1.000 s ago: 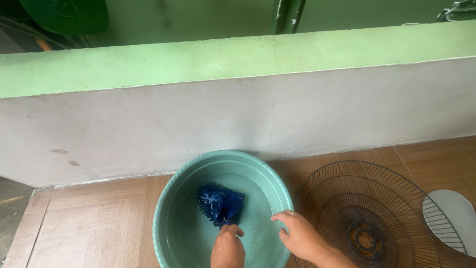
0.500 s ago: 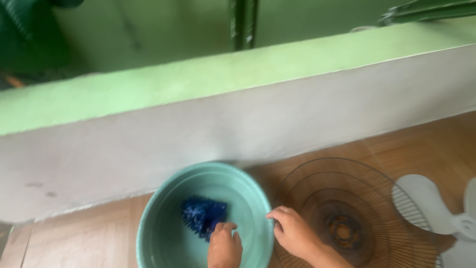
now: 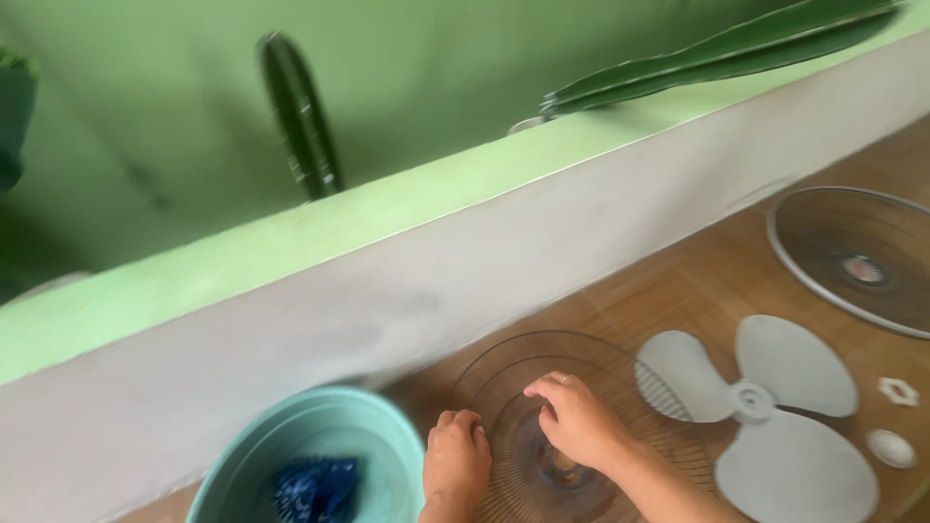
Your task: The person disassembles a standing electric fan by removing the front grille, the fan blades, and the rear grille. The parts are placed on the floor next to a basin of water.
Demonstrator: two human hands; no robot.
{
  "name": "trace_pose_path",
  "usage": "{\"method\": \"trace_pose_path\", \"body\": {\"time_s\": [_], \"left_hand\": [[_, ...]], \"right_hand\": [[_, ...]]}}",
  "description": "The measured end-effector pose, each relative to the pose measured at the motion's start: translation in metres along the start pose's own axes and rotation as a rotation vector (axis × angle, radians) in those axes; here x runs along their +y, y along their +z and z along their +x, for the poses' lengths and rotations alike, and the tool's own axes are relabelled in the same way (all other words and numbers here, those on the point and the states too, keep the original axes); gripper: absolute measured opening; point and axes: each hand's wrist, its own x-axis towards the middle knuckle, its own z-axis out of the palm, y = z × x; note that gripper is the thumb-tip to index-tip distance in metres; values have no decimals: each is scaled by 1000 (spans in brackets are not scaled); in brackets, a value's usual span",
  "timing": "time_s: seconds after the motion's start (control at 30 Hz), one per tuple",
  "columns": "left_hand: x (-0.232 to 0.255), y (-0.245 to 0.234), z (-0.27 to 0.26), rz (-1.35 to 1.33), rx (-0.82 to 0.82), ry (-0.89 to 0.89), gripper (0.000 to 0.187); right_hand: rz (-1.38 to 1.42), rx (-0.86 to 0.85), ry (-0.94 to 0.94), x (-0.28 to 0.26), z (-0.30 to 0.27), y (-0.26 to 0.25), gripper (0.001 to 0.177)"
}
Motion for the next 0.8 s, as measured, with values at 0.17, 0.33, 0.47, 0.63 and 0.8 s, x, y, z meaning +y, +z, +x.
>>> {"method": "trace_pose_path", "body": {"time_s": [0.17, 0.33, 0.47, 0.63, 0.8], "left_hand": [[65, 18, -14, 30, -28, 83, 25], [130, 54, -32, 1, -41, 205, 24], [183, 90, -51, 6, -72, 272, 23], [243, 129, -75, 46, -133, 384, 22], [303, 178, -102, 100, -204, 437, 24]], "right_hand": [[0, 54, 75, 34, -27, -61, 32], [-62, 90, 130, 72, -64, -122, 32], [-78, 128, 177, 108, -97, -172, 31], [-124, 212, 241, 149, -139, -232, 32], [-98, 241, 339, 194, -191, -288, 31]]}}
